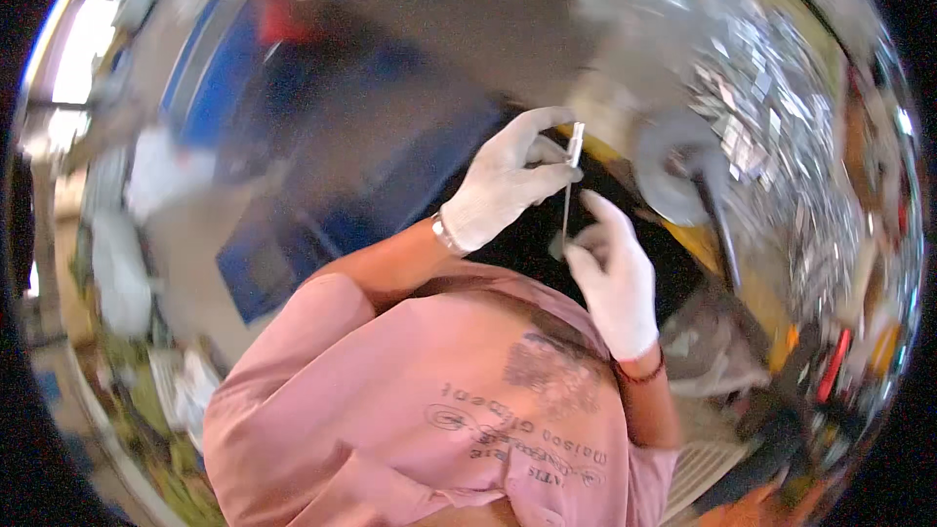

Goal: Assembling small metal components by combining pins and washers on a workbench and sorting them into bins.

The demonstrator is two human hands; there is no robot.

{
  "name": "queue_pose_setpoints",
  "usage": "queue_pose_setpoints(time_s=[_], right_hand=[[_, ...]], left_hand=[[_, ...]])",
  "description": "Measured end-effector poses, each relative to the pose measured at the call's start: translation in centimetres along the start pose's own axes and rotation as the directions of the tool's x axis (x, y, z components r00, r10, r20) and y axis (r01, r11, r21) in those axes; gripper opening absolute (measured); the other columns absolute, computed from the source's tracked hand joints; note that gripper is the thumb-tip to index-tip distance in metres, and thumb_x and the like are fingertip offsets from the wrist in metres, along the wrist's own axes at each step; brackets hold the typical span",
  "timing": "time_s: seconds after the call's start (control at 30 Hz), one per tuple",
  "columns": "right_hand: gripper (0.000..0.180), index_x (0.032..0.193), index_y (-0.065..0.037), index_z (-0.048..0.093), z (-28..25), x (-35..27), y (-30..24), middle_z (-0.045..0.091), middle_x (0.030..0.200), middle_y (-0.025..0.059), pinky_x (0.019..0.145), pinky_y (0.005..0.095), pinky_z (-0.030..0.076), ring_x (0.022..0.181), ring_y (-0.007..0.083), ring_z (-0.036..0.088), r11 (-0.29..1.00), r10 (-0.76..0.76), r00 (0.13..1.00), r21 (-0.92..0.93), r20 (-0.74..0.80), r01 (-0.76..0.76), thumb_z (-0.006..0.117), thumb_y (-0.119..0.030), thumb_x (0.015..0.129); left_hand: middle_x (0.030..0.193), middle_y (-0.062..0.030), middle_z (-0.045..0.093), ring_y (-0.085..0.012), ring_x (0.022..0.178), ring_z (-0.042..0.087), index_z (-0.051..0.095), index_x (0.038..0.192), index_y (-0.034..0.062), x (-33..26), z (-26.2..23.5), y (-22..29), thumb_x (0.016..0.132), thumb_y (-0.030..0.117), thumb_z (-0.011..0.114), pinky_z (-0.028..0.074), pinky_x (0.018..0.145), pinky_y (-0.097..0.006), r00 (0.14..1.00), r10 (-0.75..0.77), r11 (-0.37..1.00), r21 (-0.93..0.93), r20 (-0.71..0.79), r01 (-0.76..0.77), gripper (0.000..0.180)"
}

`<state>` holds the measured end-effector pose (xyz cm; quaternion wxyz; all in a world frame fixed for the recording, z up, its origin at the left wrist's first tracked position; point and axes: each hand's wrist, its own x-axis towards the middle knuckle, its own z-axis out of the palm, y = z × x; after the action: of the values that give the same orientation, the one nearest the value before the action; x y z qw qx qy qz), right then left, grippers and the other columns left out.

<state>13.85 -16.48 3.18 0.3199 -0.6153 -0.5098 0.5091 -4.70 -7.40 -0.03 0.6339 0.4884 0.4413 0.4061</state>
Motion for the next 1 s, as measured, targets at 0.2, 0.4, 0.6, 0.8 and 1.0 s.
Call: queue_pose_setpoints(time_s=[0.2,0.4,0.6,0.8,1.0], right_hand=[[0.061,0.161,-0.002,0.045,-0.9,0.1,1.6,0.066,0.106,0.0059,0.074,0.0241,0.052,0.081,0.0083,0.057,0.993,0.080,0.996,0.084,0.045,-0.083,0.055,0.004,0.101],[0.059,0.161,0.000,0.045,-0.8,0.5,1.7,0.067,0.107,0.0076,0.073,0.0243,0.053,0.077,0.0081,0.058,0.995,0.094,0.993,0.013,0.067,-0.095,0.051,-0.003,0.103],[0.058,0.161,0.000,0.046,-0.7,0.8,1.6,0.067,0.106,0.0085,0.072,0.0246,0.053,0.075,0.0080,0.059,0.995,0.092,0.991,0.032,0.097,-0.096,0.052,-0.010,0.104],[0.057,0.160,0.000,0.046,-1.2,0.6,1.6,0.067,0.107,0.0088,0.072,0.0245,0.053,0.076,0.0085,0.059,0.991,0.130,0.990,0.031,0.059,-0.132,0.053,-0.008,0.104],[0.053,0.156,-0.001,0.051,-1.8,0.6,3.1,0.069,0.103,0.0054,0.073,0.0252,0.056,0.080,0.0090,0.063,0.978,0.128,0.989,0.158,0.080,-0.139,0.061,-0.009,0.104]], left_hand=[[0.107,-0.0147,0.077,-0.0184,0.093,0.073,0.064,0.139,0.0000,-2.2,-14.8,-7.0,0.087,0.011,0.079,0.059,0.080,-0.031,0.783,-0.037,0.951,0.218,-0.622,0.218,0.056],[0.122,-0.0200,0.077,-0.0331,0.114,0.075,0.070,0.133,0.0002,-10.4,-31.9,-20.3,0.084,0.015,0.078,0.057,0.101,-0.039,0.294,-0.145,0.701,0.111,-0.945,0.705,0.052],[0.132,-0.0247,0.073,-0.0410,0.124,0.070,0.070,0.132,0.0007,-12.0,-37.4,-24.5,0.092,0.010,0.068,0.055,0.106,-0.046,0.138,-0.163,0.577,0.019,-0.977,0.817,0.041],[0.136,-0.0260,0.070,-0.0450,0.130,0.065,0.072,0.130,0.0026,-9.7,-39.7,-29.4,0.096,0.008,0.060,0.052,0.109,-0.049,0.185,-0.140,0.521,0.086,-0.973,0.849,0.036],[0.136,-0.0234,0.072,-0.0409,0.129,0.068,0.072,0.133,0.0030,-9.4,-40.5,-28.8,0.097,0.021,0.063,0.051,0.110,-0.046,0.355,0.087,0.481,0.352,-0.931,0.803,0.041]])
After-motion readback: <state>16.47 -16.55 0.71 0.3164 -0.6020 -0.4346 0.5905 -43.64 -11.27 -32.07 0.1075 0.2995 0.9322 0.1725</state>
